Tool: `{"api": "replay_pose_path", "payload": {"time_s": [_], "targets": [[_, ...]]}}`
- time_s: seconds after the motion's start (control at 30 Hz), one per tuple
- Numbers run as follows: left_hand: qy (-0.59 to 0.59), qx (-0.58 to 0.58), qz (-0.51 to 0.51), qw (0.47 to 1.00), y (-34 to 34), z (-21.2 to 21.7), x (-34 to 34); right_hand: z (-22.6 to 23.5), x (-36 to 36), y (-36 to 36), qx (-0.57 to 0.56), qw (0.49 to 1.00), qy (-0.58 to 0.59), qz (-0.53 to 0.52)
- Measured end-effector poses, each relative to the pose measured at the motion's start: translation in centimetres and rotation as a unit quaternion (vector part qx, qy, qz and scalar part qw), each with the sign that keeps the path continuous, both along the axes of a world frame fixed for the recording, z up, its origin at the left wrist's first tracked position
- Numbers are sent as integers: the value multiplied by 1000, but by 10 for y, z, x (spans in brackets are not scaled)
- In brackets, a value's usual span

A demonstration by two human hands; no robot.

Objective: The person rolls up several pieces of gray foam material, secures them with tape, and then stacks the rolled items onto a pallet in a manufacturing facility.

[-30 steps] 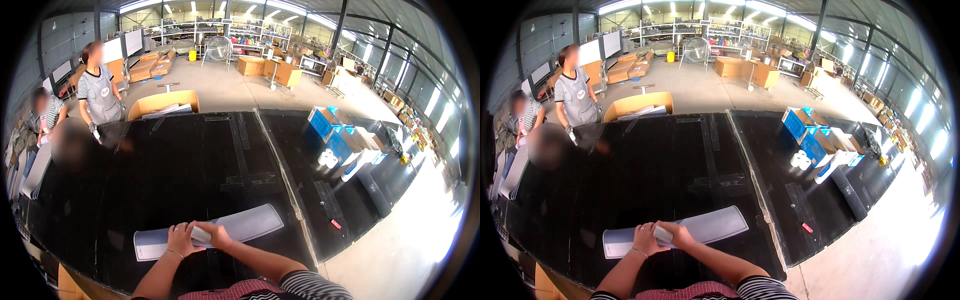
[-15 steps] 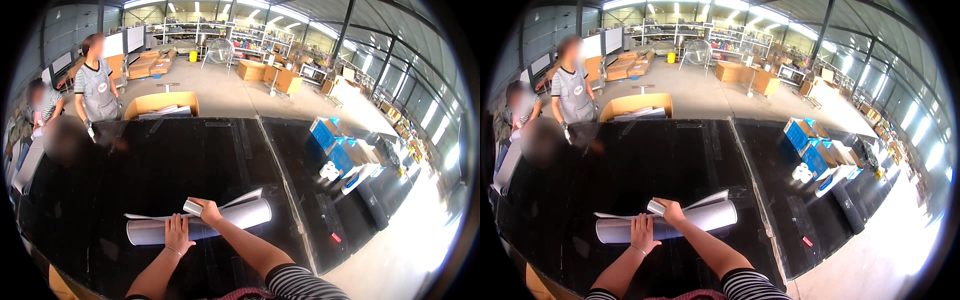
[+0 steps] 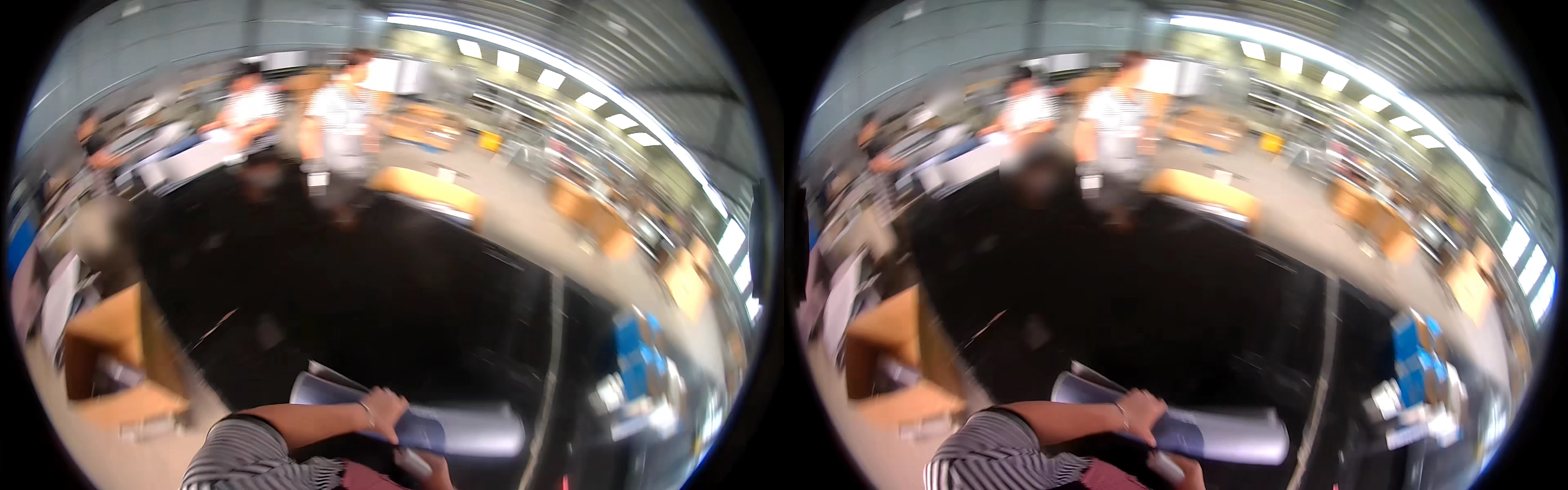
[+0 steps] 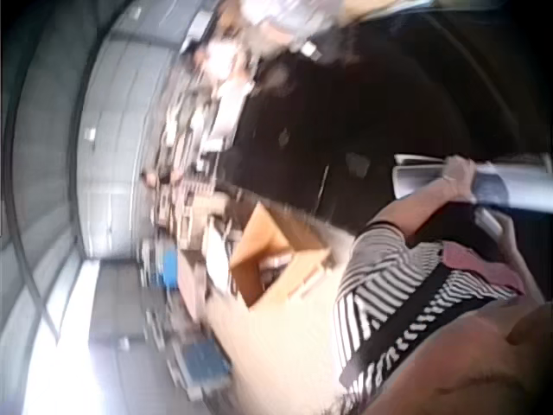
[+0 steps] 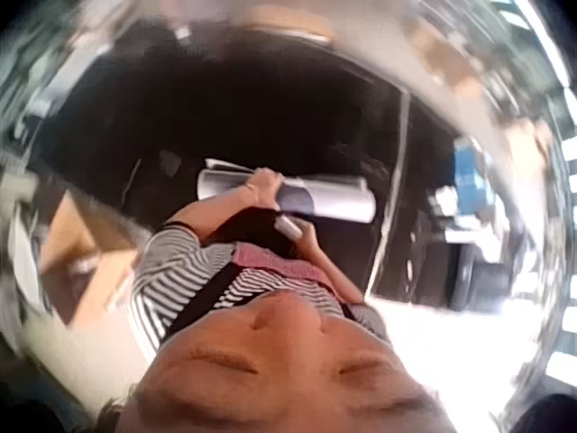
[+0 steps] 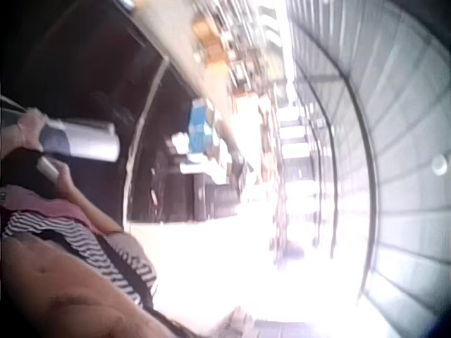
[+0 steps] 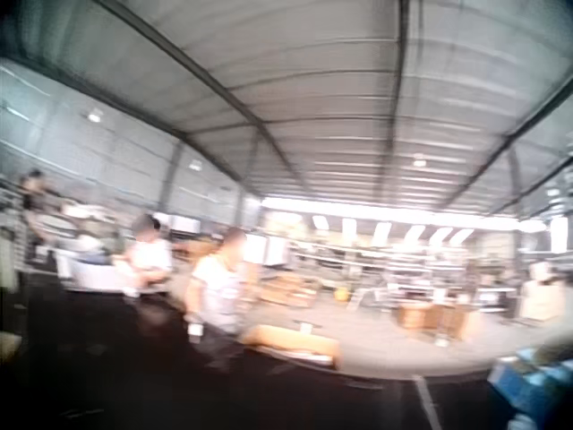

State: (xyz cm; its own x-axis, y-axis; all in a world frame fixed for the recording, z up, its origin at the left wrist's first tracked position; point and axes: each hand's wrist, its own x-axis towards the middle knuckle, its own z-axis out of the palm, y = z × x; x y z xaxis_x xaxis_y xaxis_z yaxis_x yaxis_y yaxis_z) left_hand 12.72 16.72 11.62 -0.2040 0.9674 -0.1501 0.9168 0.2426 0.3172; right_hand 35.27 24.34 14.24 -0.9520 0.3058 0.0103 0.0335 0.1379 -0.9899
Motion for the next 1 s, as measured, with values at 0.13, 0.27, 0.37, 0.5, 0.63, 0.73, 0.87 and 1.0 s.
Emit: {"api": "replay_pose_path", "payload": {"time_s": [0.13, 0.27, 0.37, 0.5, 0.63, 0.73, 0.87, 1.0], "targets": [[-240, -194, -32, 951, -49, -28, 56, -3, 16, -16, -40, 999, 20, -20], [-181, -62, 29, 981, -56, -43, 45, -29, -6, -20, 13, 998, 49, -38], [-61, 61, 80, 993, -58, -19, 38, -43, -28, -5, 62, 991, 90, -73], [29, 138, 115, 983, -78, -36, 101, -70, -99, 55, 163, 974, 100, -119], [111, 106, 92, 984, -74, -43, 78, -62, -138, 72, 59, 976, 117, -175], [145, 68, 85, 983, -31, -48, 21, -49, -108, 47, 123, 969, 167, -135], [-69, -13, 78, 995, 21, -19, -70, -80, -81, 53, 166, 968, 130, -134], [-24, 29, 83, 996, 46, -15, -110, -97, -146, 103, 126, 982, 75, -115]]}}
